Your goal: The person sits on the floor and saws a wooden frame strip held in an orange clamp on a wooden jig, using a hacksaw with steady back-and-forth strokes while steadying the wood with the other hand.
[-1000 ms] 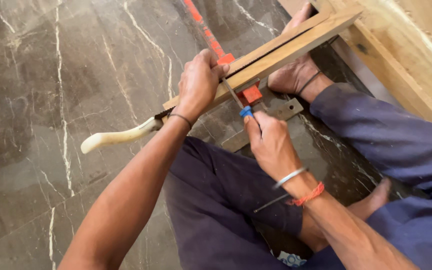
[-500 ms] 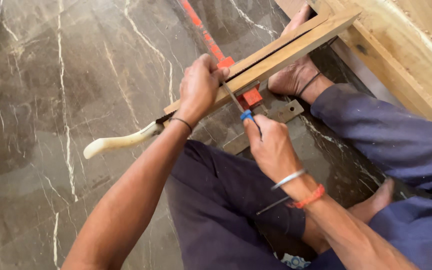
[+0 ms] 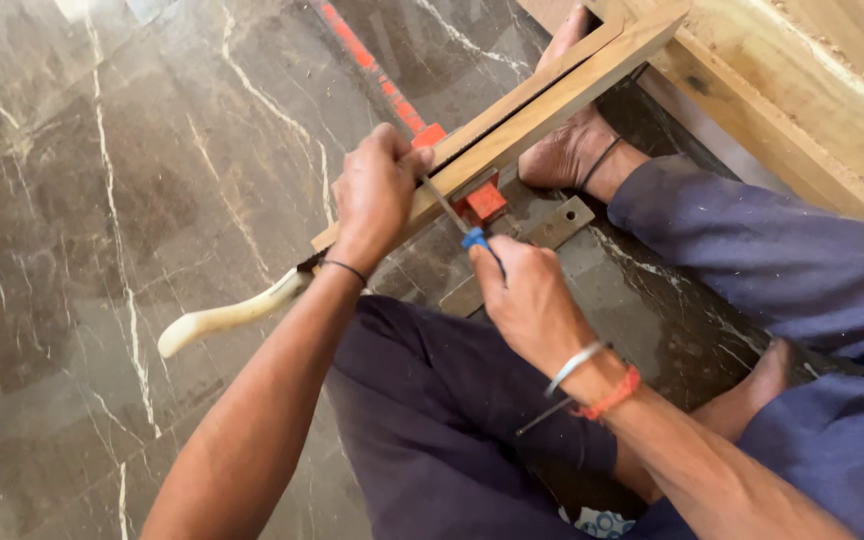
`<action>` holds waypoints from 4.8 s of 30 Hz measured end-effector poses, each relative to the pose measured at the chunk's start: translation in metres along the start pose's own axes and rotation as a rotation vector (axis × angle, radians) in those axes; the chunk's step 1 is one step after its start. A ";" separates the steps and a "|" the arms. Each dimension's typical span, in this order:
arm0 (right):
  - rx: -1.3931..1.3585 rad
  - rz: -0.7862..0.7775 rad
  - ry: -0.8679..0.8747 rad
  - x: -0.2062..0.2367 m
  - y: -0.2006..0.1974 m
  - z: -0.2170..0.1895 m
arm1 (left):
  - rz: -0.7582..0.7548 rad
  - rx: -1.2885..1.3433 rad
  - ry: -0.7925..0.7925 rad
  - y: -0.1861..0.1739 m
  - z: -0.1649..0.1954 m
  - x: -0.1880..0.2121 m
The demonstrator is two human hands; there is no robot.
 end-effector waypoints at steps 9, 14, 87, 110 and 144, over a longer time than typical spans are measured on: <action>0.023 0.055 -0.145 -0.041 0.011 -0.016 | -0.108 0.145 -0.067 -0.005 0.001 -0.039; -0.006 -0.013 0.020 0.003 -0.001 0.000 | -0.029 -0.039 -0.048 0.003 0.000 0.000; 0.009 0.043 -0.031 -0.042 0.002 -0.009 | -0.165 0.310 -0.083 -0.008 0.000 -0.043; 0.091 0.032 -0.130 -0.064 0.020 -0.004 | -0.094 0.070 -0.139 -0.005 -0.005 -0.057; 0.118 0.054 -0.222 -0.014 -0.006 -0.012 | -0.108 0.088 -0.041 0.004 0.003 -0.015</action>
Point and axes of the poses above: each hand's wrist, its own x-axis away from the middle knuckle, its own y-axis out of the palm, z = x × y, the point moved 8 cm from there along -x, towards the middle knuckle, and after that the axes turned 8 degrees about -y, right-handed, at the moved point
